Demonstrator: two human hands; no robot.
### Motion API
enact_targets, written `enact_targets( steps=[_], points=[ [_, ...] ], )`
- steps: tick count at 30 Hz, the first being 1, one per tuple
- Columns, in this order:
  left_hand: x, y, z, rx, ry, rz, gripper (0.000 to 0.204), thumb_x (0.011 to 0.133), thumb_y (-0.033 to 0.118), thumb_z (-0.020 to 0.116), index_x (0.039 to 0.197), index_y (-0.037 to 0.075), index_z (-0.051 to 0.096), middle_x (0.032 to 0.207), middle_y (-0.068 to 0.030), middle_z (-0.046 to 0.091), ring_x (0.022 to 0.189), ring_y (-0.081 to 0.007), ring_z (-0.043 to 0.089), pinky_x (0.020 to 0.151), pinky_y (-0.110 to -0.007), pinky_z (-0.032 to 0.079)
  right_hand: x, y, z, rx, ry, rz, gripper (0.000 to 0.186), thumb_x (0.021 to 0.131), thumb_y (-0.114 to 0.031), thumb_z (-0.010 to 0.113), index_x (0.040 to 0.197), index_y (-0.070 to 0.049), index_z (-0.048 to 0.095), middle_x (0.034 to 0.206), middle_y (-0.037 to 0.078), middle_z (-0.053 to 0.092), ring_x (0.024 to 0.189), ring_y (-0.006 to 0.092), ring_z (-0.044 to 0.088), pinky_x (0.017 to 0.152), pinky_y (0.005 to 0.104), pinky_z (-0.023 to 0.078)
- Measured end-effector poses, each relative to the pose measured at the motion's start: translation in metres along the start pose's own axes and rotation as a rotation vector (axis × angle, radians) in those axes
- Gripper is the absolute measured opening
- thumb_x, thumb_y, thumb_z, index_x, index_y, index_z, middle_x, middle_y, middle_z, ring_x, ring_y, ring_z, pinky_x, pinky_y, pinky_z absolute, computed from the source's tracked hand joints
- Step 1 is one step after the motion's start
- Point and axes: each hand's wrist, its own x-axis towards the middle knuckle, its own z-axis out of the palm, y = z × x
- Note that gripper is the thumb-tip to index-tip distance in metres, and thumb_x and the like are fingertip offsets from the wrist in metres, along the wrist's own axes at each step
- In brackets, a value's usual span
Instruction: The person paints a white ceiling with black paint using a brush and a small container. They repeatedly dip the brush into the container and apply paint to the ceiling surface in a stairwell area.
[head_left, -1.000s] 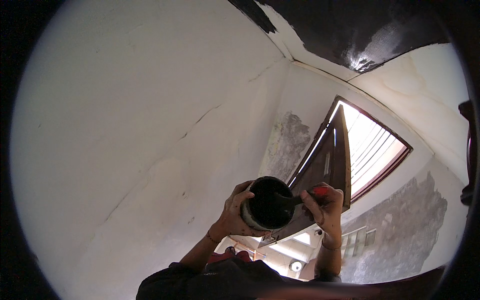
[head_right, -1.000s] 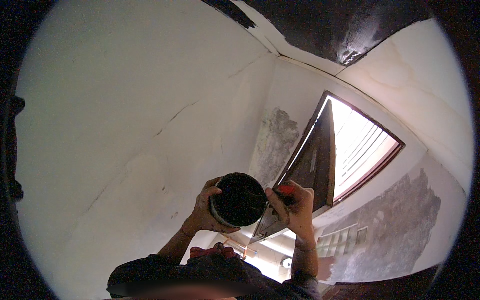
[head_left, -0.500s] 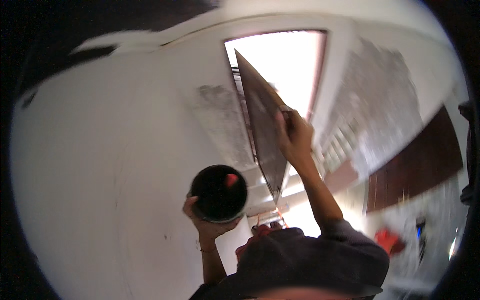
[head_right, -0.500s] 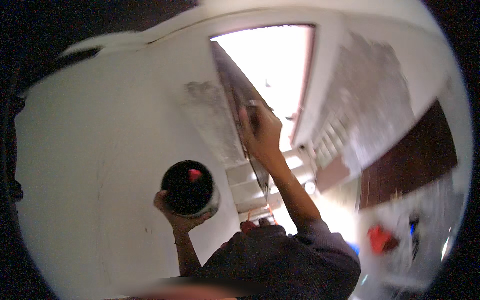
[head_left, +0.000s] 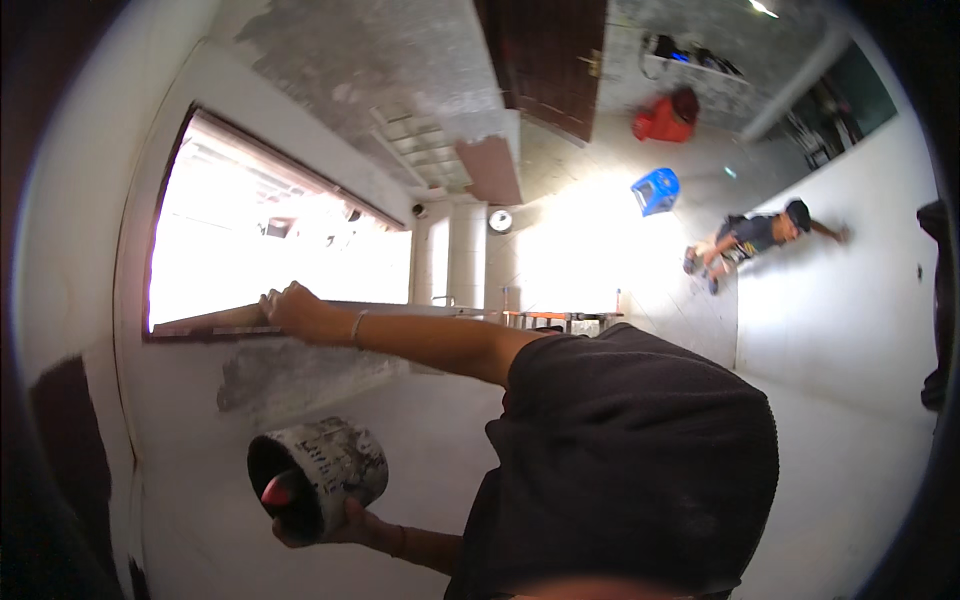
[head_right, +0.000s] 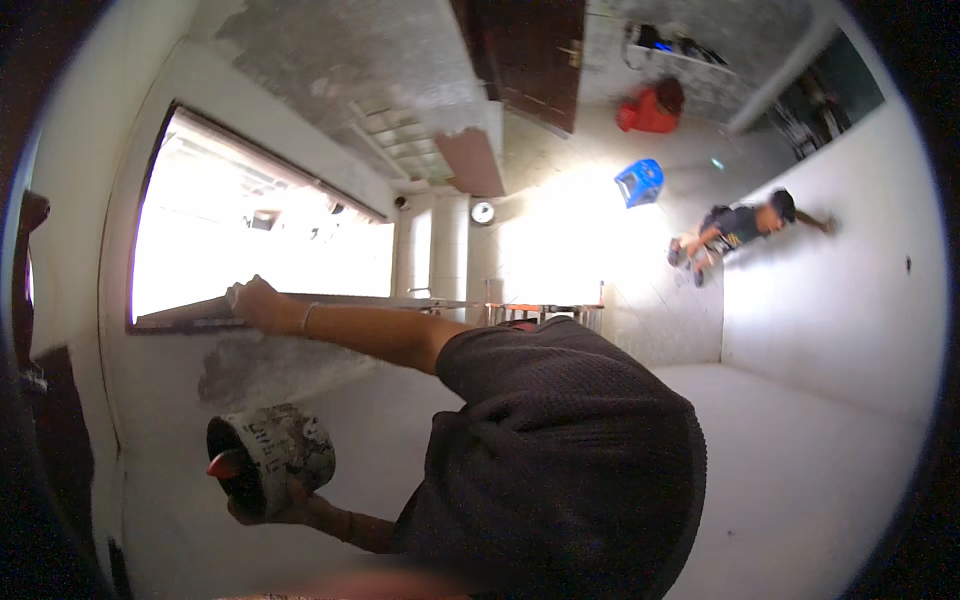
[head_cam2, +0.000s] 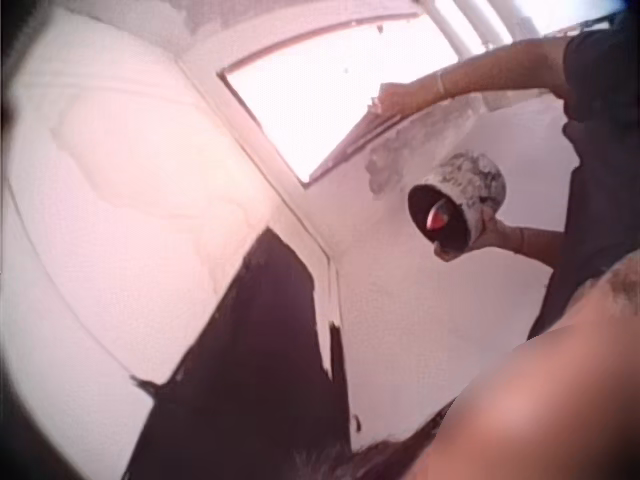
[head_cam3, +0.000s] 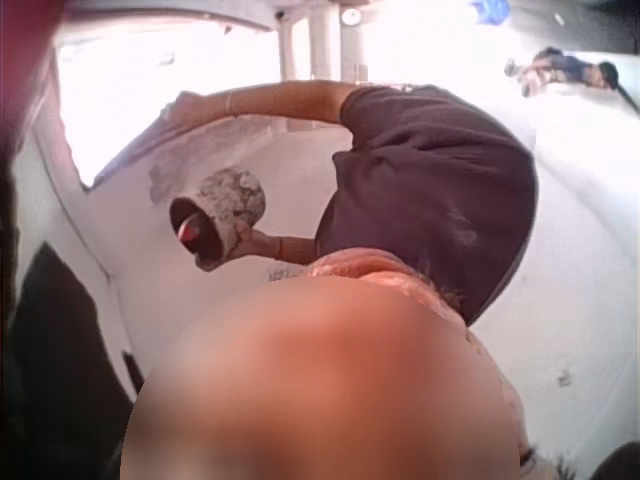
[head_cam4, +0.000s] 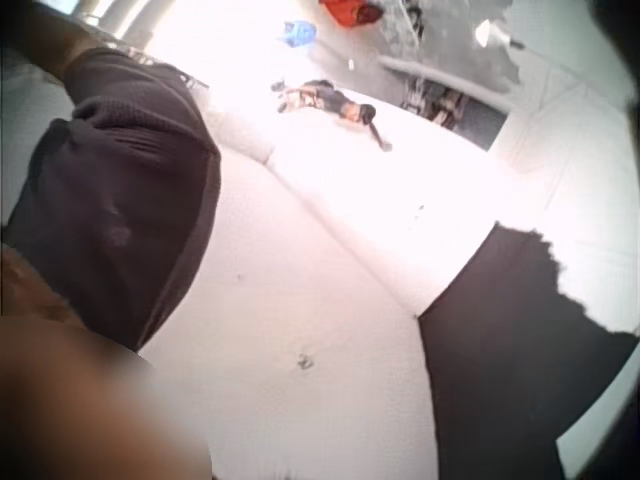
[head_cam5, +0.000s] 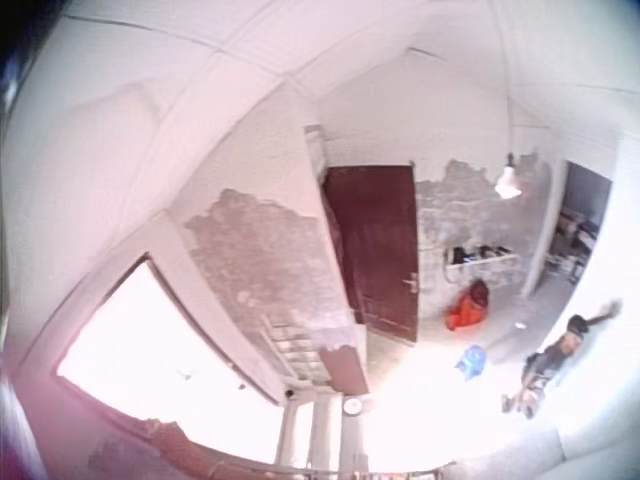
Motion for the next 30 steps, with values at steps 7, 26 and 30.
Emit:
enact_targets(
  steps=[7,26,30],
  points=[
    [0.022,-0.039,-0.018,0.040,-0.181,-0.269,0.097,0.068,0.023,0.086,0.142,0.008,0.025,0.139,-0.0135,0.041,0.127,-0.0290,0.049,0.106,-0.046,0.049,-0.011,-0.018,0.025,0.019,0.188,-0.043,0.034,0.086,-0.013,0.056,0.111,0.010,0.060,0.079,0.014,0.064,0.068,0.0261,0.065,0.063,0.0411,0.049],
    [0.016,-0.085,0.028,-0.076,-0.219,-0.046,0.096,0.067,0.026,0.086,0.141,0.008,0.028,0.138,-0.0124,0.041,0.126,-0.0285,0.049,0.106,-0.045,0.048,-0.033,-0.054,0.034,-0.101,0.184,-0.124,0.023,0.084,-0.018,0.056,0.092,0.004,0.062,0.077,0.014,0.064,0.067,0.0269,0.065,0.068,0.0404,0.049],
    [0.016,-0.088,0.036,-0.098,-0.238,-0.027,0.096,0.067,0.027,0.086,0.141,0.008,0.028,0.138,-0.0122,0.041,0.126,-0.0284,0.050,0.106,-0.045,0.048,-0.036,-0.056,0.035,-0.020,0.247,-0.129,0.025,0.084,-0.018,0.056,0.092,0.004,0.062,0.077,0.013,0.064,0.067,0.0262,0.064,0.067,0.0397,0.049]
  ],
)
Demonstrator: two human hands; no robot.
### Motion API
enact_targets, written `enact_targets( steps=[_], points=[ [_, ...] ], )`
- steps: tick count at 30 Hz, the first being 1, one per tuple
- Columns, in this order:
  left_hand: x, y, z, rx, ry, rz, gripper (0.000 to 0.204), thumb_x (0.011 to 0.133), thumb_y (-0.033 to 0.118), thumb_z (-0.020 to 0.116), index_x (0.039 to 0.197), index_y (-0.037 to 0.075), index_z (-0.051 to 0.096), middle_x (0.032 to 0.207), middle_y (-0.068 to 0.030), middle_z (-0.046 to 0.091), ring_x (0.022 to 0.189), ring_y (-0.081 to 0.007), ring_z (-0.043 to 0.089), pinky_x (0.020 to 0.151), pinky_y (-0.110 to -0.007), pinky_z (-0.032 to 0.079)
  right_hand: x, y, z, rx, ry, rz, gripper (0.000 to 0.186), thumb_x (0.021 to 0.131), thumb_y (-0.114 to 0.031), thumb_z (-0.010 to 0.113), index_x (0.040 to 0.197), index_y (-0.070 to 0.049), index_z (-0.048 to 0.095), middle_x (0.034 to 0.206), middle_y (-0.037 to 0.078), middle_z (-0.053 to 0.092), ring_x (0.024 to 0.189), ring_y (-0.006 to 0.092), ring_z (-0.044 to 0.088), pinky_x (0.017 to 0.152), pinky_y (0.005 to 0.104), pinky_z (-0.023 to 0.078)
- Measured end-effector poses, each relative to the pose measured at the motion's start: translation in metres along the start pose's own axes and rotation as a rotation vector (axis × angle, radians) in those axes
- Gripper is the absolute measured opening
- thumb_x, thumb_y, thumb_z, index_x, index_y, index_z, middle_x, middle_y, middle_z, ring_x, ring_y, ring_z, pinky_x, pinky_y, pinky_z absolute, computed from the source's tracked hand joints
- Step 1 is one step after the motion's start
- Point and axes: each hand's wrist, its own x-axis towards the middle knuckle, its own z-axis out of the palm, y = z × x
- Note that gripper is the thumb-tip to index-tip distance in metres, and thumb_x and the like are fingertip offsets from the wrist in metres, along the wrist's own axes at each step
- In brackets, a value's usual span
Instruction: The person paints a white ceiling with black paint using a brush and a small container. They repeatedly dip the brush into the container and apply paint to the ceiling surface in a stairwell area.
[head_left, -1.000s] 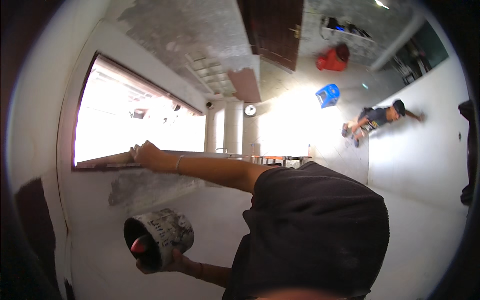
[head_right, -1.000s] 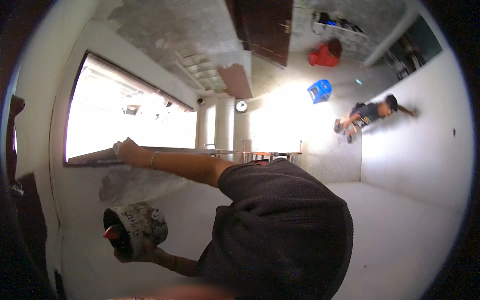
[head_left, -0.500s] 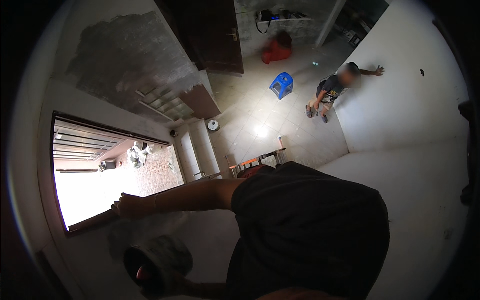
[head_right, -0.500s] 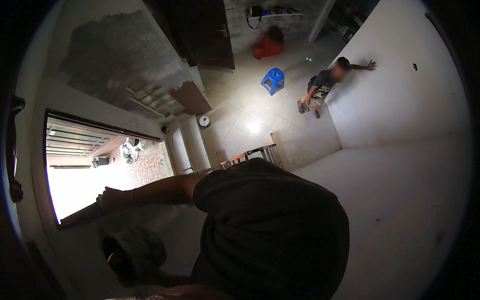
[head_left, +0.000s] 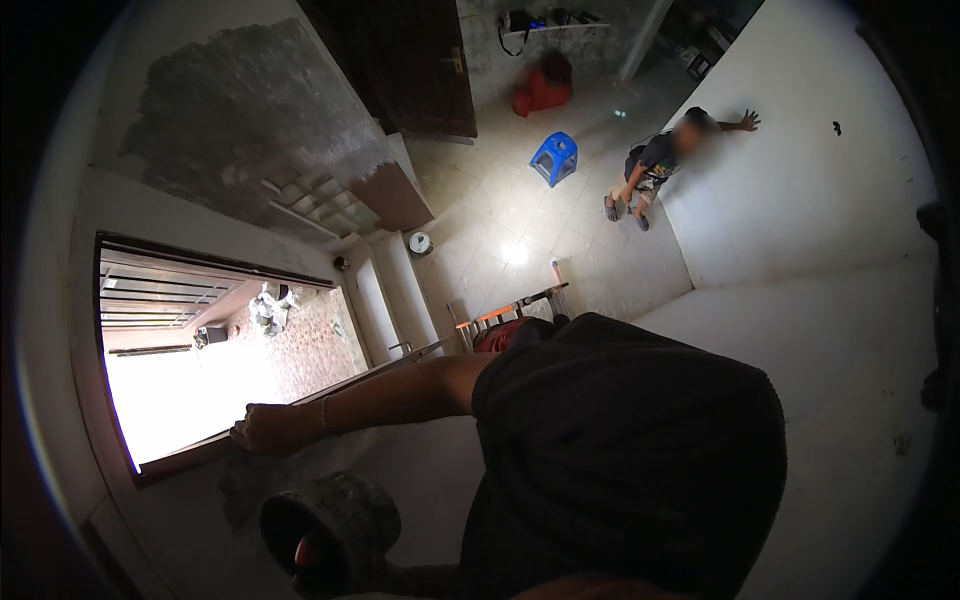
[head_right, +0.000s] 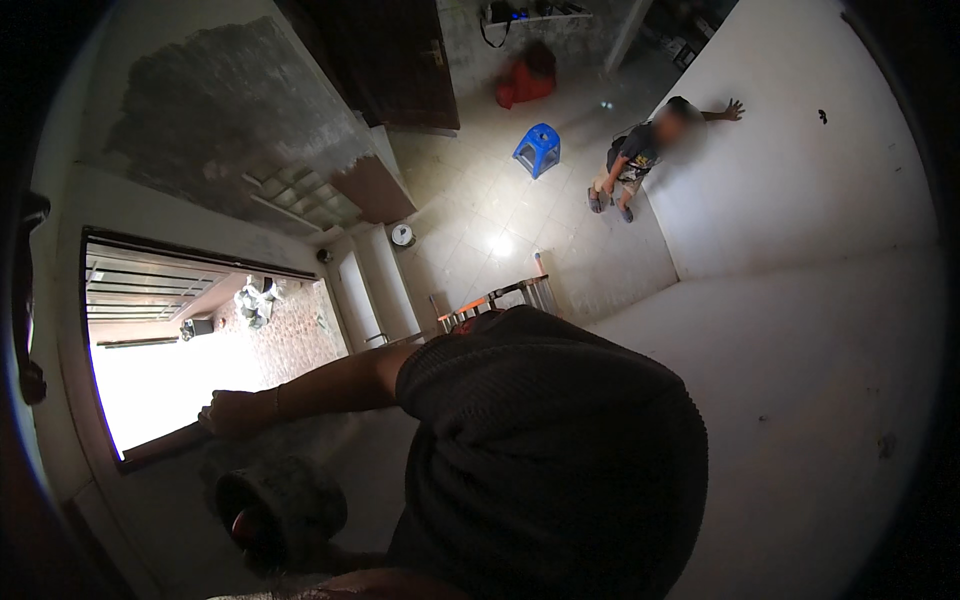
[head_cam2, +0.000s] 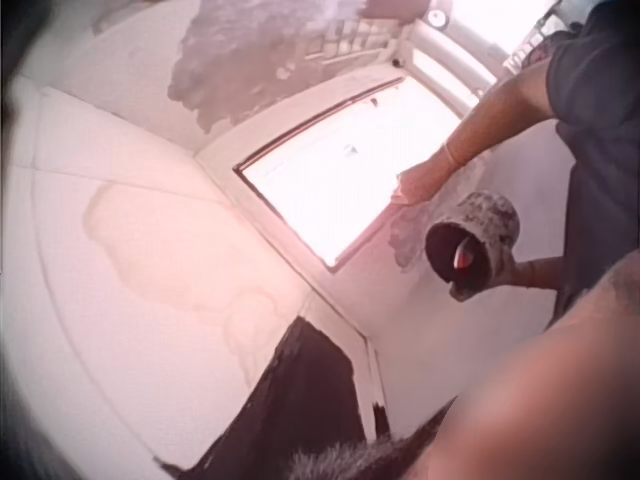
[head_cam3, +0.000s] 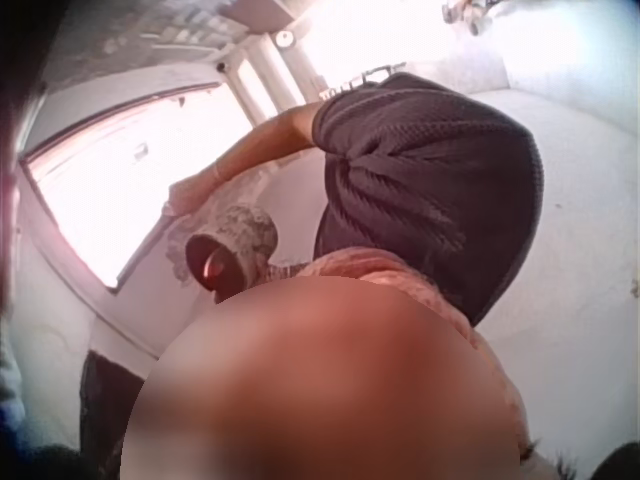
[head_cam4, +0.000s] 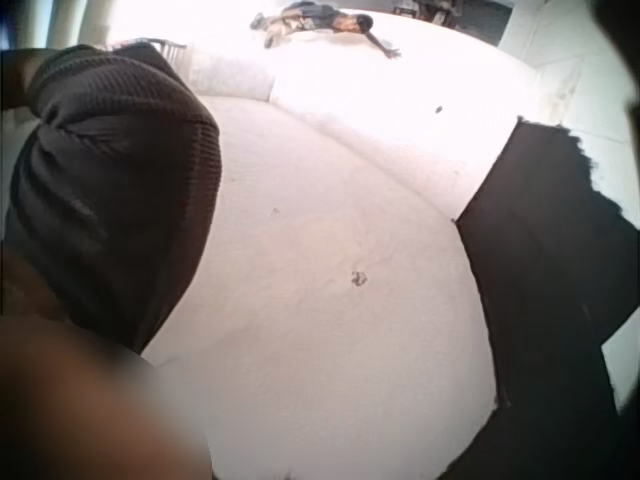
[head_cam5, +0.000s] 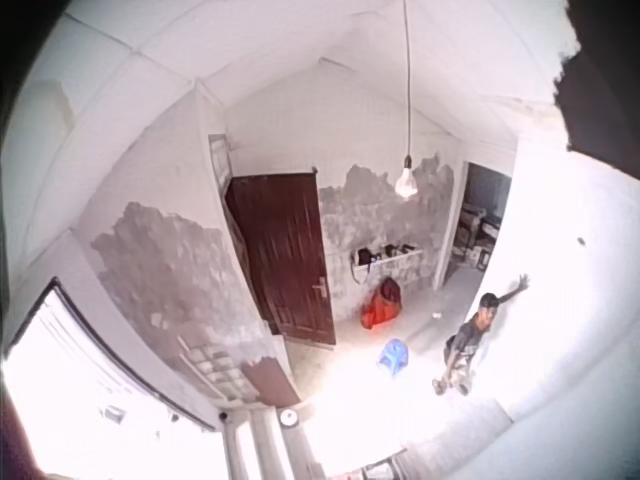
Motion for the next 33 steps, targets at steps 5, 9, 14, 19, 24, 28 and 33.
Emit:
enact_targets(
  steps=[5,9,14,19,24,28,33],
  points=[
    [0.003,-0.004,0.011,-0.023,-0.016,0.024,0.096,0.067,0.028,0.086,0.141,0.008,0.029,0.138,-0.0119,0.041,0.125,-0.0282,0.050,0.106,-0.045,0.048,0.001,0.002,-0.009,0.044,-0.019,0.003,0.024,0.085,-0.018,0.055,0.091,0.004,0.062,0.077,0.013,0.063,0.066,0.0267,0.064,0.066,0.0395,0.049],
    [0.006,-0.006,0.020,-0.035,-0.028,0.036,0.096,0.066,0.029,0.087,0.140,0.007,0.029,0.137,-0.0117,0.042,0.125,-0.0281,0.050,0.106,-0.044,0.048,0.001,0.007,-0.015,0.083,-0.018,0.032,0.036,0.088,-0.020,0.055,0.106,0.010,0.063,0.081,0.015,0.064,0.069,0.0263,0.066,0.068,0.0381,0.052],
    [0.011,-0.010,0.034,-0.058,-0.032,0.054,0.096,0.066,0.030,0.087,0.140,0.007,0.030,0.137,-0.0114,0.042,0.125,-0.0280,0.050,0.106,-0.044,0.048,0.005,0.018,-0.009,0.103,0.031,0.093,0.036,0.087,-0.023,0.056,0.108,0.006,0.065,0.083,0.013,0.065,0.072,0.0258,0.066,0.065,0.0387,0.052],
    [0.010,-0.018,0.048,-0.092,-0.025,0.067,0.096,0.066,0.030,0.087,0.140,0.007,0.031,0.137,-0.0111,0.042,0.125,-0.0278,0.050,0.106,-0.044,0.048,0.009,0.035,-0.005,0.095,0.156,0.046,0.035,0.085,-0.027,0.062,0.104,0.002,0.067,0.078,0.011,0.064,0.068,0.0255,0.065,0.062,0.0382,0.052],
    [0.011,-0.023,0.055,-0.108,0.006,0.070,0.096,0.066,0.031,0.087,0.140,0.007,0.032,0.137,-0.0108,0.042,0.124,-0.0277,0.050,0.106,-0.044,0.048,0.019,0.055,-0.016,0.094,0.226,0.004,0.029,0.083,-0.025,0.067,0.097,0.000,0.068,0.073,0.009,0.062,0.063,0.0245,0.062,0.058,0.0385,0.050],
    [0.009,-0.024,0.050,-0.109,0.029,0.061,0.096,0.065,0.032,0.087,0.140,0.007,0.032,0.136,-0.0106,0.042,0.124,-0.0276,0.050,0.106,-0.043,0.048,0.020,0.085,-0.001,0.124,0.293,-0.035,0.020,0.083,-0.023,0.067,0.090,-0.004,0.067,0.074,0.010,0.061,0.062,0.0273,0.061,0.055,0.0420,0.048],
    [-0.014,-0.020,0.027,-0.010,0.120,0.053,0.096,0.065,0.033,0.087,0.139,0.007,0.033,0.136,-0.0103,0.042,0.124,-0.0274,0.051,0.106,-0.043,0.048,0.025,0.146,0.033,0.120,0.092,0.049,0.019,0.085,-0.026,0.062,0.083,-0.008,0.064,0.075,0.013,0.063,0.070,0.0321,0.065,0.056,0.0472,0.048]
  ],
)
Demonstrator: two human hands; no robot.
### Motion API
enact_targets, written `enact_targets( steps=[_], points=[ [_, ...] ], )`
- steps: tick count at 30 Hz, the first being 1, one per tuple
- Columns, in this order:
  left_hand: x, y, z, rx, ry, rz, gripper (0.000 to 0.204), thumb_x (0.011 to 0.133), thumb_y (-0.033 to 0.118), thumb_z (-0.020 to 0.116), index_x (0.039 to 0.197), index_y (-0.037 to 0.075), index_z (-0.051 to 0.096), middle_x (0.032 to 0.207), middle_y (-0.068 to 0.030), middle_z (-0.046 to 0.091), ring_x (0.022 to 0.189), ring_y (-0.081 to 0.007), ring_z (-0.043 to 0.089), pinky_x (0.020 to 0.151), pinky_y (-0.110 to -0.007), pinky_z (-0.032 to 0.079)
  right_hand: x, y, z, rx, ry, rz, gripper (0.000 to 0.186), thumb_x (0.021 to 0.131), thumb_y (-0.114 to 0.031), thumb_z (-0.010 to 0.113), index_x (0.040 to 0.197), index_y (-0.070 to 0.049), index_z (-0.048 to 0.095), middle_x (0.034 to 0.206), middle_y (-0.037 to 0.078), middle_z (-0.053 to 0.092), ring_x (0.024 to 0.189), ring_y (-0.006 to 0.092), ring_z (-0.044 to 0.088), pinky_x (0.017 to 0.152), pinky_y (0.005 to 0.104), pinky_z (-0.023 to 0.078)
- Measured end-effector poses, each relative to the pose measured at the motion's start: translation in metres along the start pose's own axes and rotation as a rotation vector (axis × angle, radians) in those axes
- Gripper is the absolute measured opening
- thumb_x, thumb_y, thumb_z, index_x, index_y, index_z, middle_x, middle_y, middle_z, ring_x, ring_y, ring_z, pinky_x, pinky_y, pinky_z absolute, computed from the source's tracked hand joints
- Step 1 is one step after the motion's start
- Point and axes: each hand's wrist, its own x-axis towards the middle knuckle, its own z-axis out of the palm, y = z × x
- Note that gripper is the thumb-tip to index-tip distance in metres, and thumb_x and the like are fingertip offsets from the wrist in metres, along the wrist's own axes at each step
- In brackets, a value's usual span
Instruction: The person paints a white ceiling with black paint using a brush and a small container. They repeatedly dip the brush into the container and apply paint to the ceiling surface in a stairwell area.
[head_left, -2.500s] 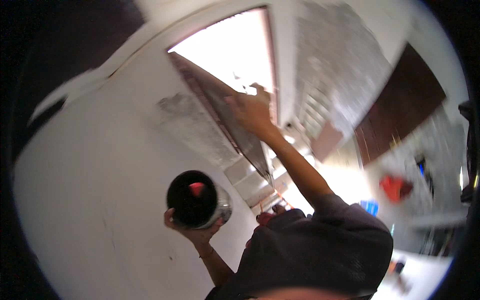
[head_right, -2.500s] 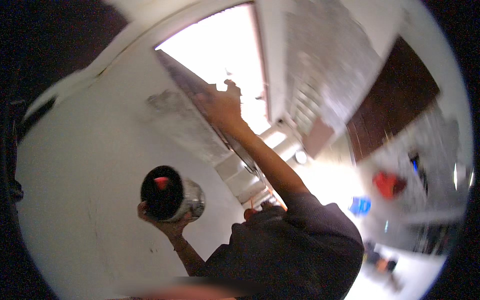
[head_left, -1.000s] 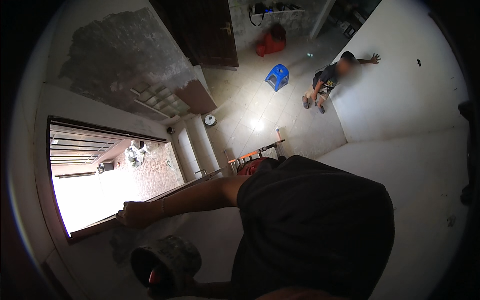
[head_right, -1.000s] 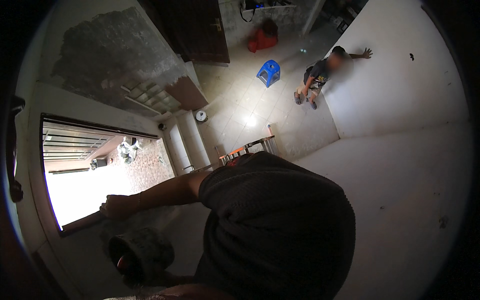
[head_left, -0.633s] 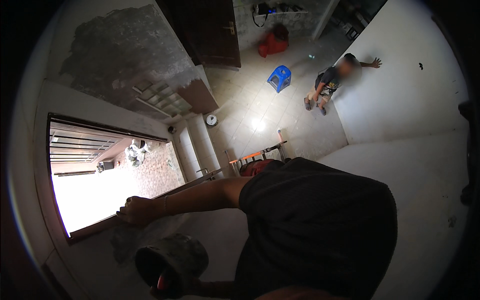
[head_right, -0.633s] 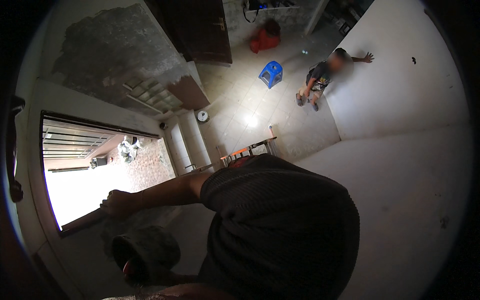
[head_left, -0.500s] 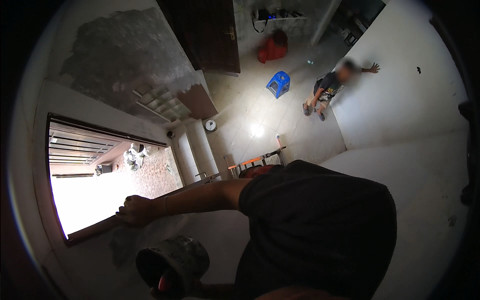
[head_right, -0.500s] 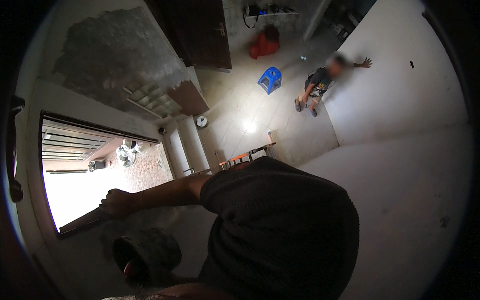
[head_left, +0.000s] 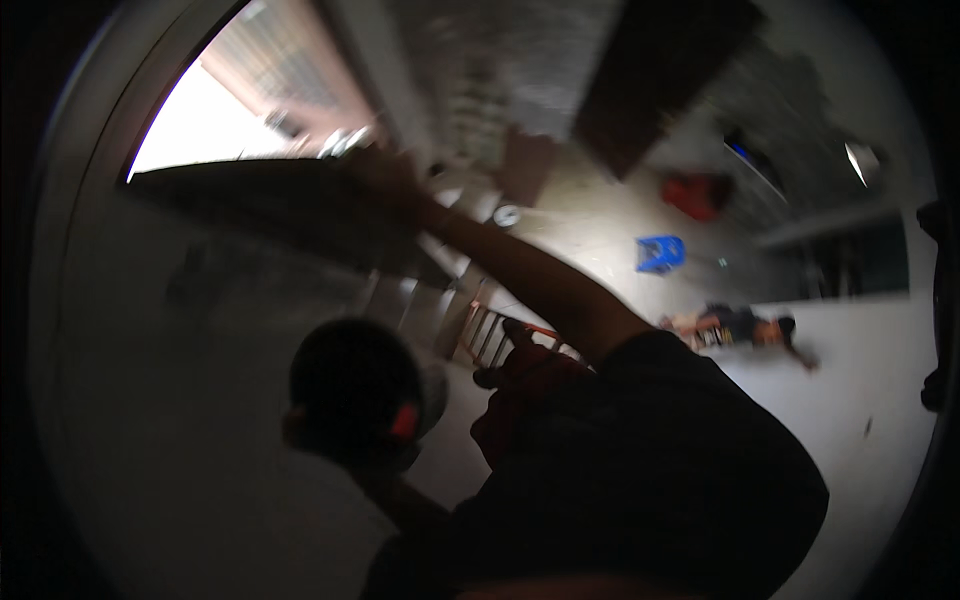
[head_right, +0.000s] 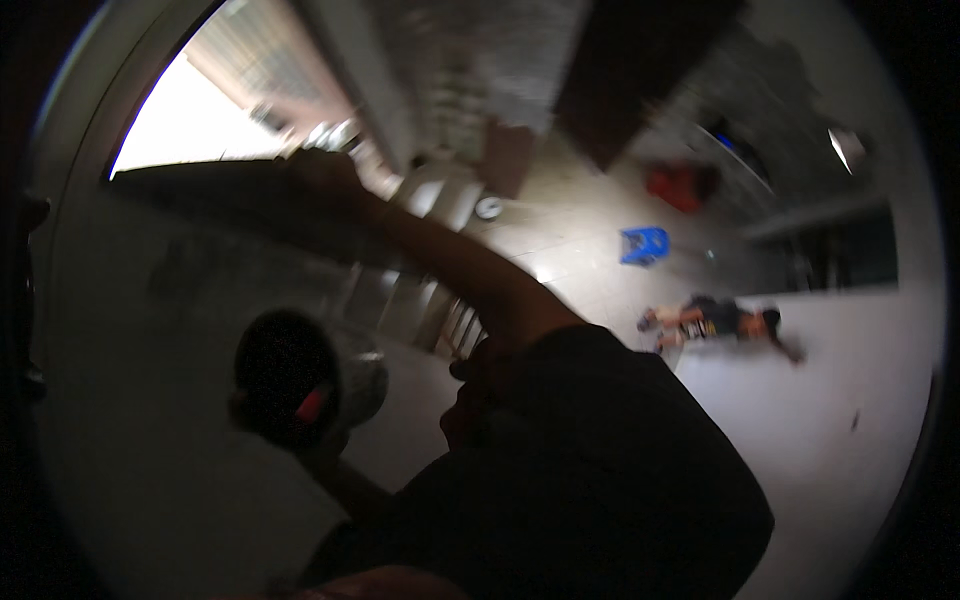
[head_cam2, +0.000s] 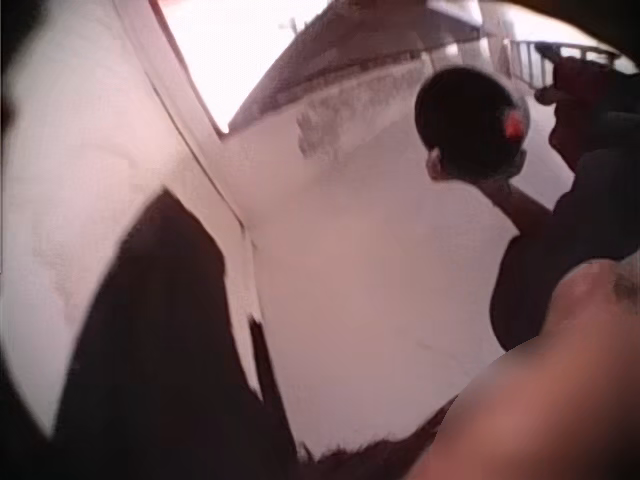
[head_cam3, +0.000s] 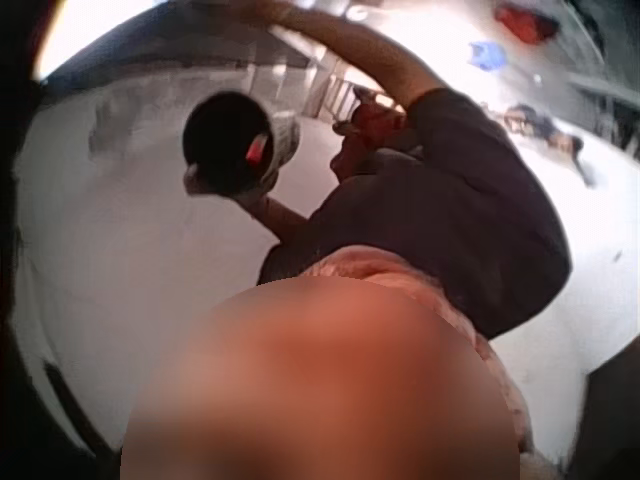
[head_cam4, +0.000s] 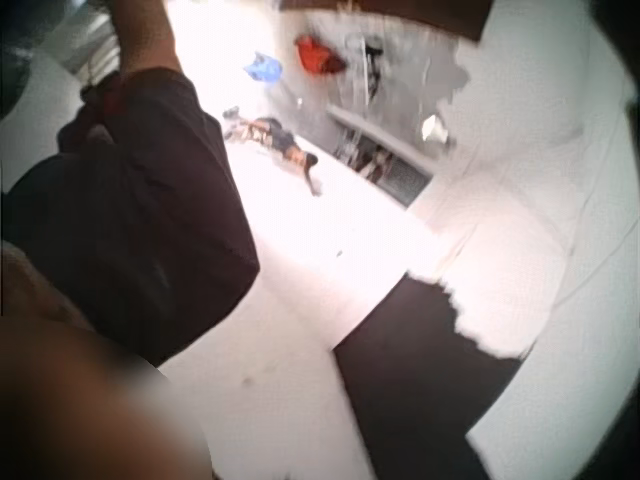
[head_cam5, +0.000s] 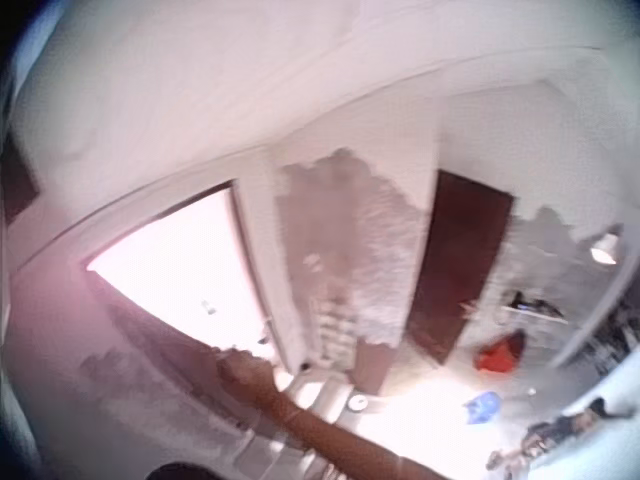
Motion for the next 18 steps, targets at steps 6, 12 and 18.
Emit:
enact_targets(
  steps=[6,12,18],
  points=[
    [-0.021,-0.004,-0.023,0.133,0.128,0.013,0.096,0.065,0.034,0.087,0.139,0.007,0.034,0.136,-0.0100,0.042,0.124,-0.0273,0.051,0.107,-0.043,0.048,0.037,0.027,-0.013,0.046,0.194,-0.070,0.031,0.090,-0.032,0.071,0.072,-0.007,0.067,0.071,0.010,0.065,0.061,0.0270,0.061,0.058,0.0400,0.048],
    [-0.056,-0.005,-0.077,0.327,0.008,-0.166,0.103,0.065,0.043,0.086,0.143,0.014,0.025,0.134,-0.0055,0.033,0.130,-0.0275,0.044,0.114,-0.042,0.041,0.046,0.031,-0.003,0.082,0.308,-0.081,0.027,0.091,-0.013,0.070,0.070,0.002,0.061,0.062,0.015,0.053,0.048,0.0245,0.052,0.048,0.0360,0.039],
    [-0.074,0.004,-0.105,0.305,0.136,-0.285,0.108,0.053,0.050,0.088,0.137,0.022,0.026,0.131,-0.0050,0.036,0.132,-0.0299,0.045,0.119,-0.048,0.039,0.055,0.036,-0.012,0.012,0.318,-0.164,0.027,0.091,-0.011,0.070,0.071,0.004,0.059,0.061,0.015,0.049,0.048,0.0217,0.048,0.048,0.0348,0.037]
  ],
)
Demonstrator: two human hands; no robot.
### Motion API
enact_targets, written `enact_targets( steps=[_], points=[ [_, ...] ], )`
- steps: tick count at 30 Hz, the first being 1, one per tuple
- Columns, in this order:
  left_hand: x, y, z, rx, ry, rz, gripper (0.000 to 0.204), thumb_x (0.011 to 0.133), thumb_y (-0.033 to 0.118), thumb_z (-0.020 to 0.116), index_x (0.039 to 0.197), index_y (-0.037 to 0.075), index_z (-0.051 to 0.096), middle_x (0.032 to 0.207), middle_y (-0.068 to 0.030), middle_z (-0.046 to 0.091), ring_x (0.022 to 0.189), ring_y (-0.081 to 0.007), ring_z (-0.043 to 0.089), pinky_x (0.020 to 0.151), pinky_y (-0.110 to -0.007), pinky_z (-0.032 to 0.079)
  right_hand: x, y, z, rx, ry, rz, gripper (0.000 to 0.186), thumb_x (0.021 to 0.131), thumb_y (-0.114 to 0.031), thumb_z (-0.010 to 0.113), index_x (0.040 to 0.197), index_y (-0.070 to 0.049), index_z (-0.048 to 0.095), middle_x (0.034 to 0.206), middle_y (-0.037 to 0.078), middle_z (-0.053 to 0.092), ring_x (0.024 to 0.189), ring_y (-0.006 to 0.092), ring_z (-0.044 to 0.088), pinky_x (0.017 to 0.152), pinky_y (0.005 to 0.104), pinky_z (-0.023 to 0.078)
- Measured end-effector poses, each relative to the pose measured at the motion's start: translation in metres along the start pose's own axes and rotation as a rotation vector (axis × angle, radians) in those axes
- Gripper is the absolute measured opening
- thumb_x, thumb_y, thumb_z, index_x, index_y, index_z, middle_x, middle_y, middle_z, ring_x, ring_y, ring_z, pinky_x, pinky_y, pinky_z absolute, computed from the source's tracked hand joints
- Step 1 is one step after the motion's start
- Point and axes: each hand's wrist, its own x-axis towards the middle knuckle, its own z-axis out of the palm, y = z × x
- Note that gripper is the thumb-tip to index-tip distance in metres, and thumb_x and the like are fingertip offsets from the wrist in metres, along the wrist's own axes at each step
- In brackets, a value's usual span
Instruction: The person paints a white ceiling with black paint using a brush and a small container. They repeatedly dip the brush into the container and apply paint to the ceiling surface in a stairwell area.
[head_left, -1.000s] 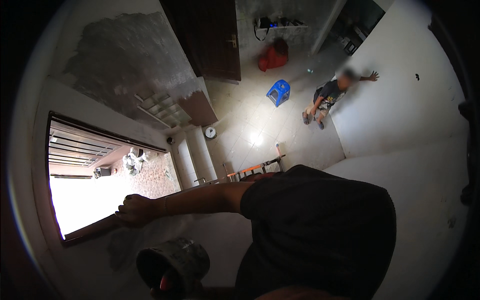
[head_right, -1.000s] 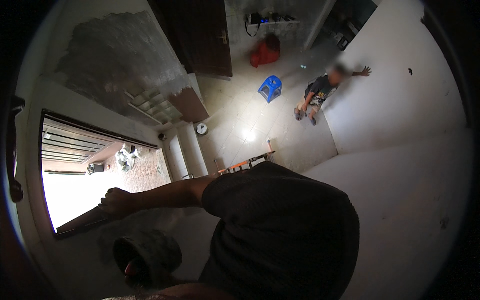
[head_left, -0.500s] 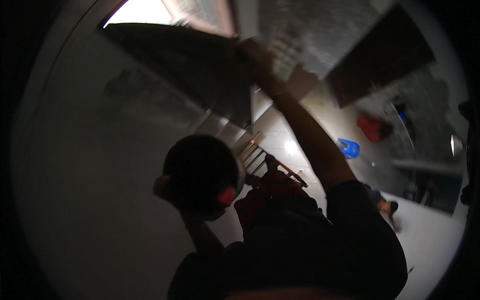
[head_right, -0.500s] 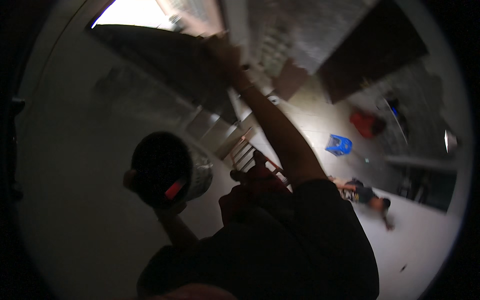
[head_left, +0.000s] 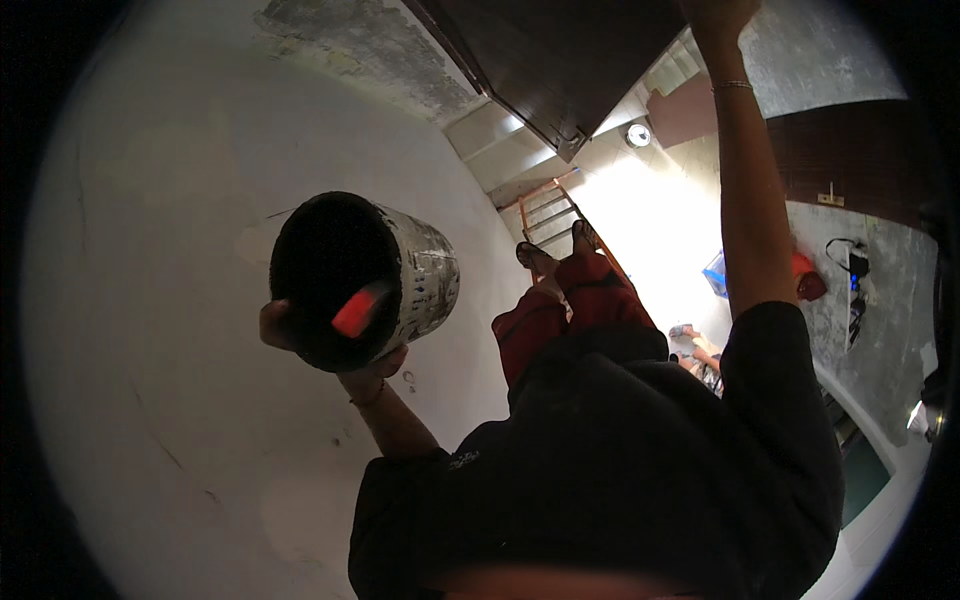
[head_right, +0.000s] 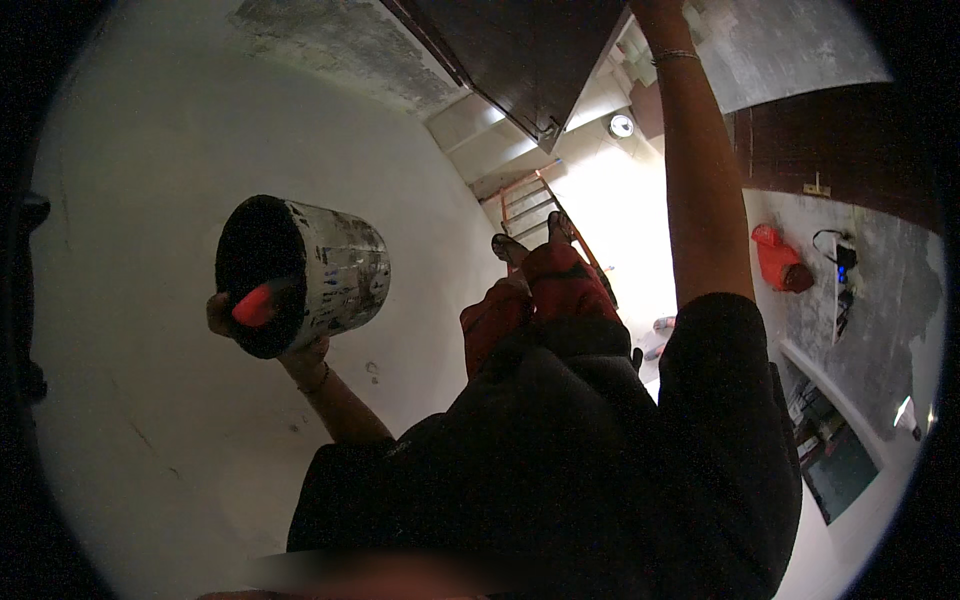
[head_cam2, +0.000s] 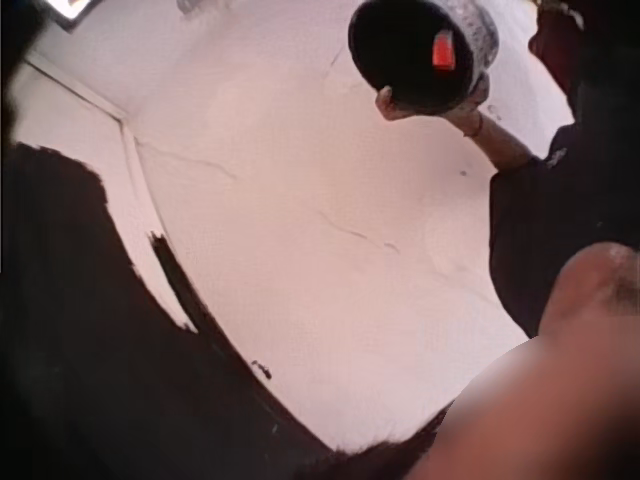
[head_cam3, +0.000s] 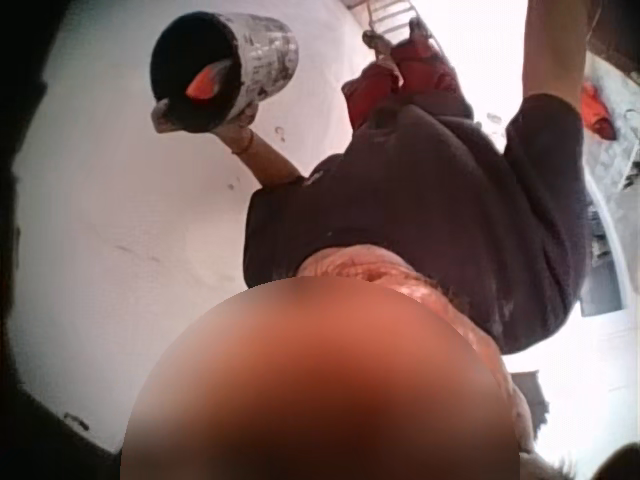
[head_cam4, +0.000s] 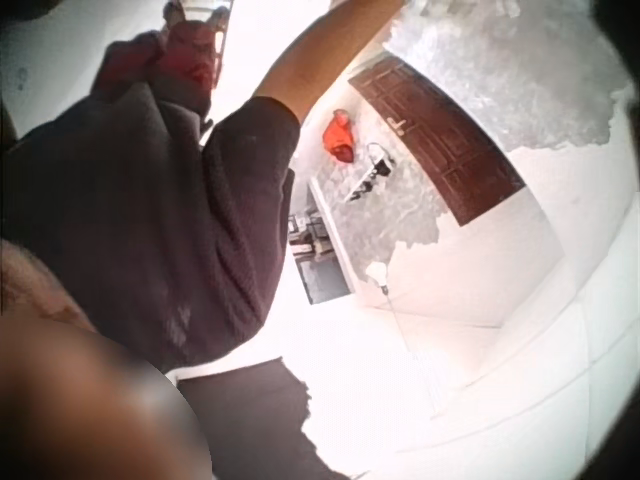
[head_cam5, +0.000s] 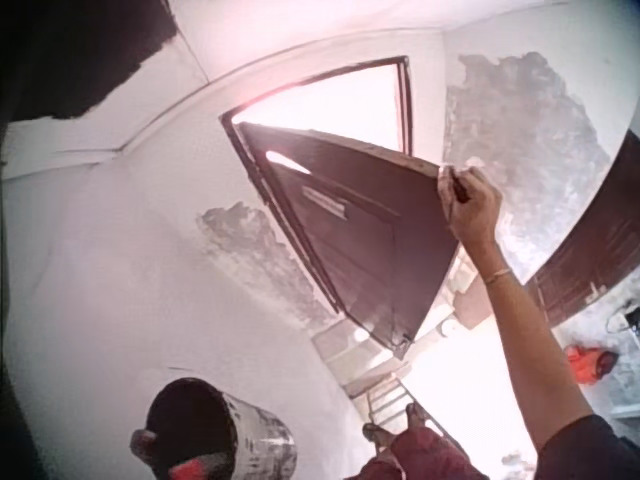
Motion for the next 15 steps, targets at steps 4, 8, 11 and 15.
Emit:
enact_targets(
  steps=[4,8,11,15],
  points=[
    [-0.025,-0.021,-0.020,0.058,0.029,-0.008,0.108,0.049,0.049,0.090,0.133,0.022,0.028,0.129,-0.0040,0.038,0.129,-0.0289,0.046,0.117,-0.049,0.041,-0.008,0.024,0.009,0.038,-0.014,0.011,0.030,0.093,-0.012,0.069,0.071,0.004,0.057,0.061,0.013,0.047,0.048,0.0204,0.042,0.048,0.0335,0.035],
    [-0.062,-0.042,-0.062,0.293,0.069,-0.043,0.115,0.038,0.049,0.094,0.129,0.019,0.030,0.124,-0.0032,0.039,0.127,-0.0283,0.046,0.111,-0.048,0.040,-0.023,0.054,0.006,-0.170,-0.131,-0.075,0.030,0.089,-0.029,0.075,0.074,-0.004,0.068,0.064,0.010,0.060,0.058,0.0219,0.060,0.058,0.0373,0.049],
    [-0.072,-0.039,-0.068,-0.079,0.133,-0.149,0.125,0.026,0.042,0.100,0.127,0.017,0.030,0.128,-0.0059,0.039,0.127,-0.0274,0.045,0.110,-0.048,0.036,-0.037,0.045,-0.007,-0.138,-0.101,-0.077,0.020,0.091,-0.021,0.073,0.103,-0.006,0.077,0.097,0.010,0.077,0.086,0.0255,0.073,0.085,0.0384,0.056],
    [-0.023,-0.022,-0.103,-0.205,0.012,-0.064,0.113,0.042,0.036,0.102,0.126,0.019,0.028,0.135,-0.0145,0.043,0.129,-0.0306,0.046,0.110,-0.050,0.038,-0.027,0.018,-0.008,0.034,-0.178,0.177,0.019,0.096,-0.014,0.067,0.103,0.003,0.073,0.092,0.019,0.072,0.078,0.0288,0.068,0.074,0.0395,0.055]
  ],
)
